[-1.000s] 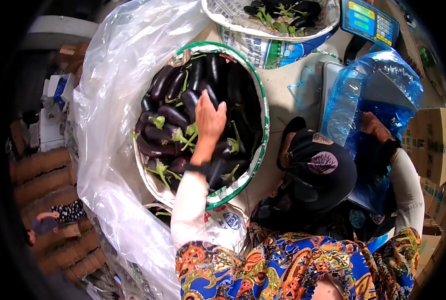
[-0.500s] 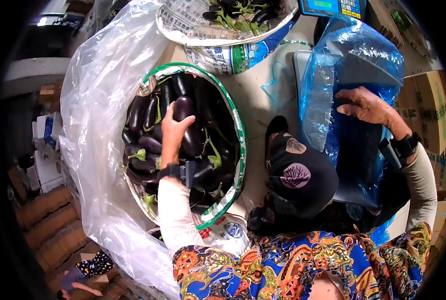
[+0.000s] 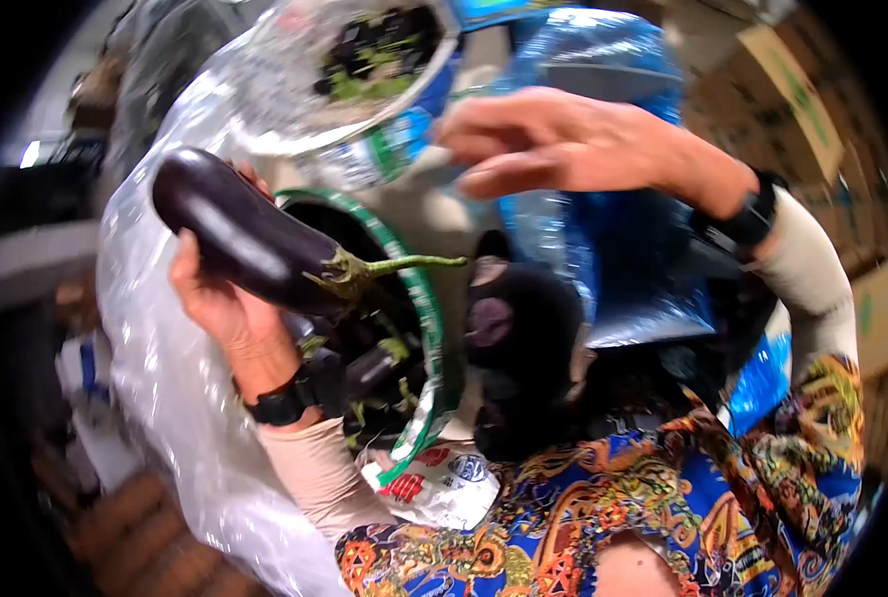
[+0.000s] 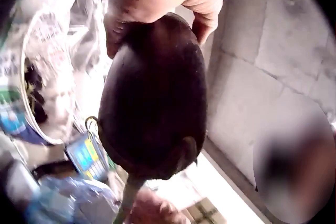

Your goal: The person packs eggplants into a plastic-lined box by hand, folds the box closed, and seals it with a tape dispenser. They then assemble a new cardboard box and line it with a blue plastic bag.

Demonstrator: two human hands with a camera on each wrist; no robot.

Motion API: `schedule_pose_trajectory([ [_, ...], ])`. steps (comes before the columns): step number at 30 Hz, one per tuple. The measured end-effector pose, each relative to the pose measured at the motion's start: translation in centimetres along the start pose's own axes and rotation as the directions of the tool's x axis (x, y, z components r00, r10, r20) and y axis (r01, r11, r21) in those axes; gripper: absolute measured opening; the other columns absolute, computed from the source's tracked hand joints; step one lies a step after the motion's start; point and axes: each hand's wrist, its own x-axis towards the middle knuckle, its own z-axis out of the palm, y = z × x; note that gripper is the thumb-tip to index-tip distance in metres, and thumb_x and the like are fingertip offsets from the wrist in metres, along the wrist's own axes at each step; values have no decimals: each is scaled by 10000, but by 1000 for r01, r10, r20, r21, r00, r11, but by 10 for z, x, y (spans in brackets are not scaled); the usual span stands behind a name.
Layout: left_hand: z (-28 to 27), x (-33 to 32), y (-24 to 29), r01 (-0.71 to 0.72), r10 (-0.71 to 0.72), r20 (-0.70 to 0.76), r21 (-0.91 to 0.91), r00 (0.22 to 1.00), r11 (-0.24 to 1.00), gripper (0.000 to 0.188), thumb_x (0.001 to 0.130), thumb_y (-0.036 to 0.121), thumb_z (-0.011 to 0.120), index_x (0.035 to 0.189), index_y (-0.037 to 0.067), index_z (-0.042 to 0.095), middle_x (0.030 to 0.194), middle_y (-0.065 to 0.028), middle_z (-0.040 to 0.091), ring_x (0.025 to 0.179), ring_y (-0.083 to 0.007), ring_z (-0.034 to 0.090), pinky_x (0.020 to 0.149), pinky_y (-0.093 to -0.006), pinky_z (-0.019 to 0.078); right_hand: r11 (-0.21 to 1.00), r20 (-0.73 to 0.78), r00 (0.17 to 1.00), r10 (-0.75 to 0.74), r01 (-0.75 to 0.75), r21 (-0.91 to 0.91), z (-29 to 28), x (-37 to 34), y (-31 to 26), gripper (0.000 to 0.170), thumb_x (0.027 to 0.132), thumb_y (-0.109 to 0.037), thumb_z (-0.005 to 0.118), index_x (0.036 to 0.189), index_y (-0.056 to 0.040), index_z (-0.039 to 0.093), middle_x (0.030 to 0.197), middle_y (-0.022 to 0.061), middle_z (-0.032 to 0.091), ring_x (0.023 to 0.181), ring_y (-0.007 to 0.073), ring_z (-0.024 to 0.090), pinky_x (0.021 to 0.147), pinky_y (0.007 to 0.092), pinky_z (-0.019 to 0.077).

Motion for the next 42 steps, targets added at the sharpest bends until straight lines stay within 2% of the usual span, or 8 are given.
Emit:
schedule_pose_trajectory([
  [4, 89, 31, -71, -22, 13, 37, 252, 999, 967, 459, 914, 137, 563, 1320, -59, 478, 1307, -228, 537, 1245, -316, 516, 1079, -448, 389, 915, -132, 991, -1, 54, 399, 5, -15, -31, 555, 910, -359, 666, 1284, 17, 503, 1075, 48, 618, 1030, 127, 564, 891, 278, 448],
  [6, 84, 39, -93, -736, 129, 730, 636, 671, 232, 405, 938, 161, 564, 1292, -31, 523, 1261, -182, 571, 1196, -248, 553, 1046, -367, 401, 837, -179, 979, 96, 18, 547, 4, -34, -30, 514, 885, -329, 660, 1267, -9, 535, 1069, 86, 616, 971, 165, 599, 836, 286, 480],
  [9, 120, 46, -120, 65, -361, 338, 646, 869, 761, 438, 969, 278, 541, 1263, -48, 540, 1205, -173, 610, 1119, -219, 601, 971, -285, 440, 527, -100, 873, 477, -193, 828, -2, -80, -30, 509, 840, -350, 684, 1203, -9, 581, 1026, 118, 645, 836, 184, 665, 714, 283, 547],
  [20, 31, 27, -156, 344, -581, 66, 750, 811, 565, 452, 971, 301, 568, 1288, -20, 549, 1066, -139, 672, 962, -193, 648, 868, -306, 503, 424, 43, 586, 809, -633, 647, 21, -102, 66, 302, 884, -334, 634, 1055, -88, 670, 947, 24, 675, 789, 134, 612, 708, 301, 496],
  [22, 12, 17, -155, 396, -580, 19, 714, 814, 578, 436, 974, 290, 562, 1289, -11, 552, 1070, -135, 674, 963, -193, 649, 872, -310, 505, 850, -130, 840, 527, -520, 89, 28, -119, 117, 318, 956, -276, 563, 1224, -107, 590, 1036, 89, 639, 943, 175, 588, 839, 308, 458],
  [23, 4, 12, -154, 419, -579, -2, 693, 815, 587, 429, 975, 285, 559, 1290, -7, 554, 1073, -133, 674, 963, -193, 650, 874, -313, 506, 815, -80, 961, 263, -266, -514, 33, -125, 153, 361, 998, -257, 519, 1333, -123, 525, 1099, 141, 604, 1078, 212, 561, 952, 312, 418],
  [28, -18, -17, -155, 456, -535, -83, 642, 841, 617, 391, 977, 236, 561, 1284, -7, 549, 1040, -105, 686, 928, -155, 654, 821, -274, 517, 194, 124, 789, 601, 6, -981, 60, -114, 194, 425, 1002, -215, 347, 1361, -34, 485, 1227, 252, 561, 1096, 341, 586, 929, 378, 447],
  [42, -46, -91, -133, 465, -485, -133, 577, 864, 672, 345, 961, 157, 592, 1257, -19, 571, 1070, -100, 679, 979, -143, 628, 883, -280, 489, 513, -351, 603, 717, -797, -320, 106, -144, 240, 423, 962, -153, 388, 1347, -7, 482, 1184, 225, 591, 1083, 299, 600, 920, 335, 459],
])
